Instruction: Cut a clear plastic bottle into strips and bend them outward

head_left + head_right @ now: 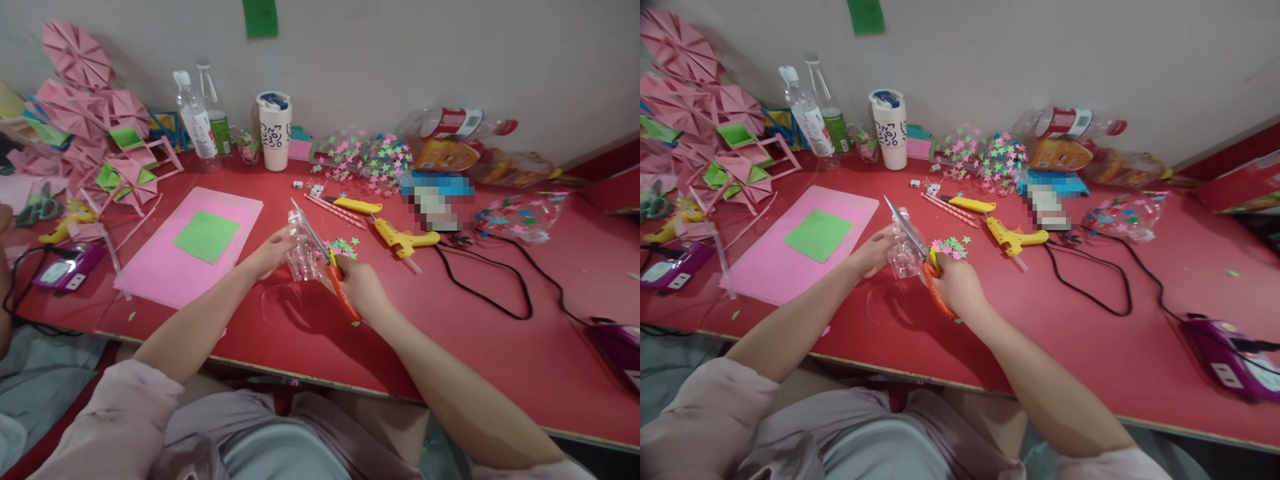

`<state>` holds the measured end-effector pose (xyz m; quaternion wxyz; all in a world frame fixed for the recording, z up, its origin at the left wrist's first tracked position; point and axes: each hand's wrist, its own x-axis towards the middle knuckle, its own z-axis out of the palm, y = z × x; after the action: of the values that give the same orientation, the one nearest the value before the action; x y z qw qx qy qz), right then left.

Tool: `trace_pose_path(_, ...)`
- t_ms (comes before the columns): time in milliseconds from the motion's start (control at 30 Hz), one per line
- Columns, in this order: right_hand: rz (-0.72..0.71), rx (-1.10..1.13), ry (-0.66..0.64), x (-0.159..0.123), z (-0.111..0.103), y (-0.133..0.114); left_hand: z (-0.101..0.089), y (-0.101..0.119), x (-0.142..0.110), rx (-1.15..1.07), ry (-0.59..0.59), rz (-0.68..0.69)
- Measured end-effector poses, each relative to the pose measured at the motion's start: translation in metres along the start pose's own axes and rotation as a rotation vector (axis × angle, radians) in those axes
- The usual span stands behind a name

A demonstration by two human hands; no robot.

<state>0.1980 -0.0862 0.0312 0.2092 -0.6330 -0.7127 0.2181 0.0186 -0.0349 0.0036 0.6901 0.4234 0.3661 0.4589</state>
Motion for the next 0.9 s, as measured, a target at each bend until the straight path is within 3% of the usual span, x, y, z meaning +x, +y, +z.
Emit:
trace_pose_path(100,-0.046,0.07,-0.052,-0.001,-0.005,-0.001,-0.005,0.007,0.005,-0.023,0.095,0.084)
trace_pose_path(233,-0.08,0.219,-0.232,-0.003,-0.007,0.003,-0.021,0.016,0.016,-0.067,0.35,0.229)
trace_pose_path(400,-0.039,0.2,-0.394,-0.005,-0.008,0.006,-0.033,0.022,0.024,-0.102,0.558,0.342)
trace_pose_path(633,0.044,0.241,-0.535,-0.01,-0.016,-0.003,-0.036,0.03,0.021,-0.172,0.626,0.356)
trace_pose_path(900,0.034,0.279,-0.532,-0.012,-0.009,-0.004,-0.026,0.023,0.02,-0.122,0.597,0.425)
